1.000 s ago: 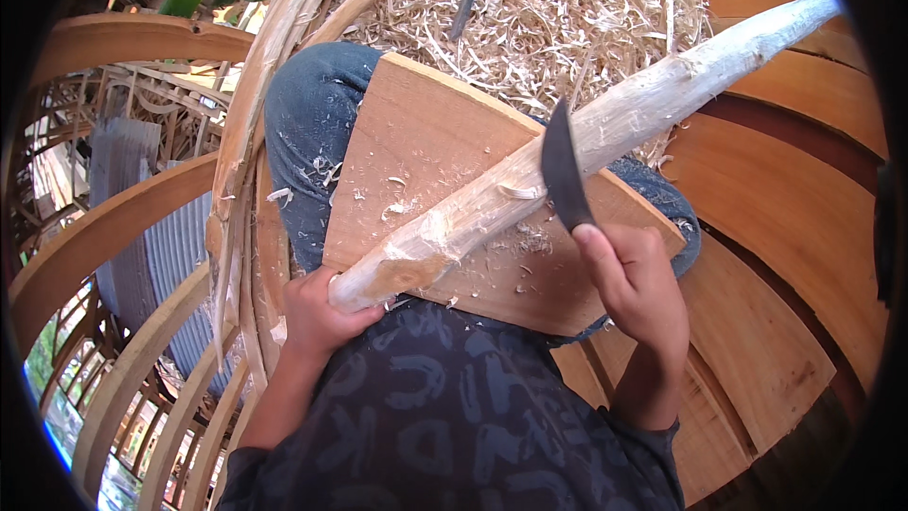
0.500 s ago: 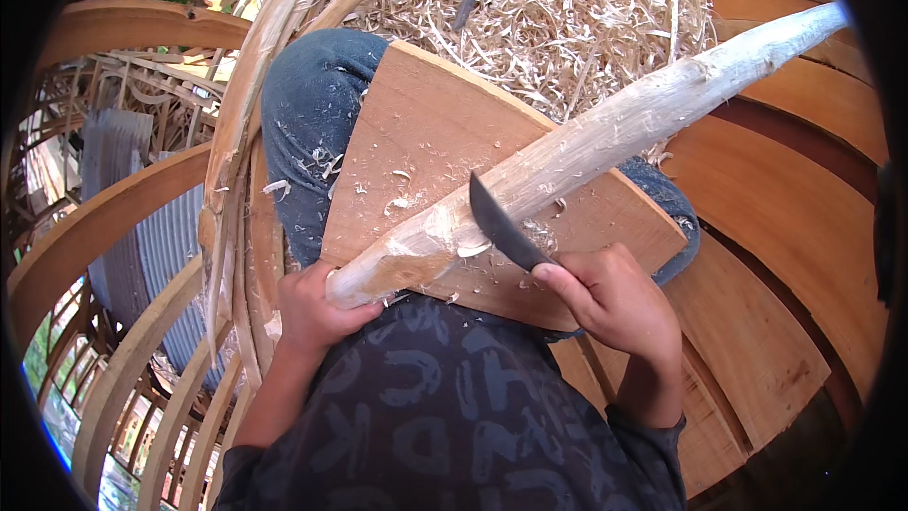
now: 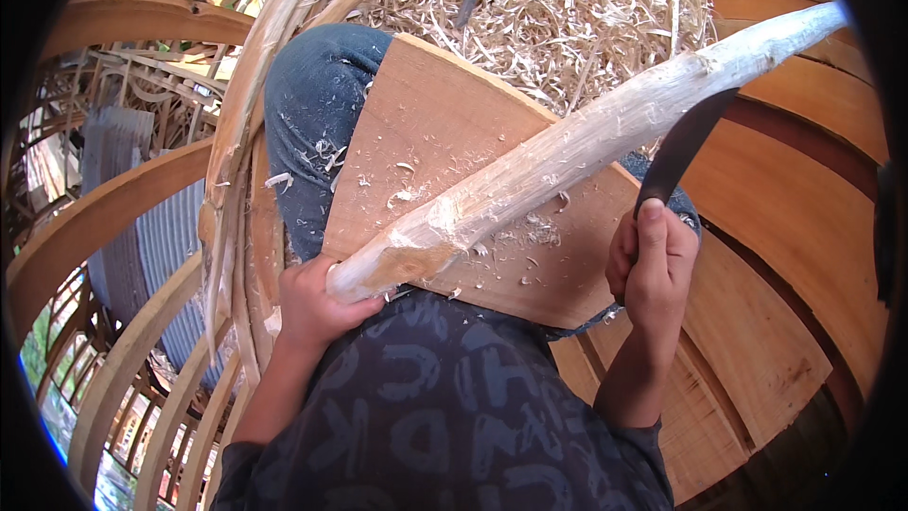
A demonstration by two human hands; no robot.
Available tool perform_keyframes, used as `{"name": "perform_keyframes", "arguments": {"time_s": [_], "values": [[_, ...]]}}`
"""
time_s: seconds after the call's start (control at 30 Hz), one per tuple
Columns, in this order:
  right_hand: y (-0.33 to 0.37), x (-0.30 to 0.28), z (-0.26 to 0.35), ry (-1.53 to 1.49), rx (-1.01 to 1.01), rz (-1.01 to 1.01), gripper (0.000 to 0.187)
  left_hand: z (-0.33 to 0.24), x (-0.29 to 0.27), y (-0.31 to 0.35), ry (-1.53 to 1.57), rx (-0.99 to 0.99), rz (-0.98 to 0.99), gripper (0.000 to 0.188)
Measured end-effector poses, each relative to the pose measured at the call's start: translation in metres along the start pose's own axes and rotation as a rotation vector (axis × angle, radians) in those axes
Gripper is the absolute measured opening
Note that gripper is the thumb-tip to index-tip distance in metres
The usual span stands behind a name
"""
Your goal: The person sits on the floor of a wooden structure and uses a curved knife to shave a long wooden pole. They hold the pole with their left hand and repeatedly scrape the surface with the knife in their right hand, producing wood shavings.
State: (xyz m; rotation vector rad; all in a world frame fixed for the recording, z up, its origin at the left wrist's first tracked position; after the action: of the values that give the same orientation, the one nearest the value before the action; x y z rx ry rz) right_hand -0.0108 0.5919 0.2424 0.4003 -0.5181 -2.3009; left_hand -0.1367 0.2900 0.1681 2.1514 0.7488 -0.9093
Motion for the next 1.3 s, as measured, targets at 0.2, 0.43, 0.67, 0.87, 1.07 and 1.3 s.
{"name": "perform_keyframes", "arguments": {"time_s": [0.2,0.43,0.67,0.87,1.07,1.3], "values": [[0.014,0.025,-0.014,0.430,-0.106,0.492,0.041,-0.007,-0.006,-0.007,0.019,0.008,0.045,0.050],[0.023,0.041,-0.032,0.468,-0.115,0.604,0.038,-0.003,-0.002,-0.002,0.082,-0.096,0.054,0.048],[0.018,0.001,-0.013,0.051,-0.045,0.075,0.036,-0.007,-0.006,0.000,0.139,-0.127,0.064,0.047],[0.017,0.010,-0.019,0.129,-0.169,0.029,0.037,-0.009,-0.006,0.004,0.201,-0.178,0.141,0.045],[0.020,0.017,-0.026,0.190,-0.185,-0.036,0.037,-0.012,0.006,0.016,0.380,-0.182,0.183,0.041],[0.032,0.020,-0.030,0.488,-0.349,-0.021,0.033,-0.023,0.006,0.022,0.238,-0.116,0.101,0.042]]}}
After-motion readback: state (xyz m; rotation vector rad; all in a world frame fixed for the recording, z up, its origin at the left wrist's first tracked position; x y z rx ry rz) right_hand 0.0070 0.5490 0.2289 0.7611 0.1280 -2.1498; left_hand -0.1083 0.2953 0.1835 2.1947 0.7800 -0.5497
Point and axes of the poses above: each hand's wrist, its own y-axis away from the middle knuckle, its own x-axis out of the palm, z = x × y, the point moved 3 cm from there along -y, towards the middle knuckle, and after that the axes turned 9 degrees about -y, right-handed, at the moved point
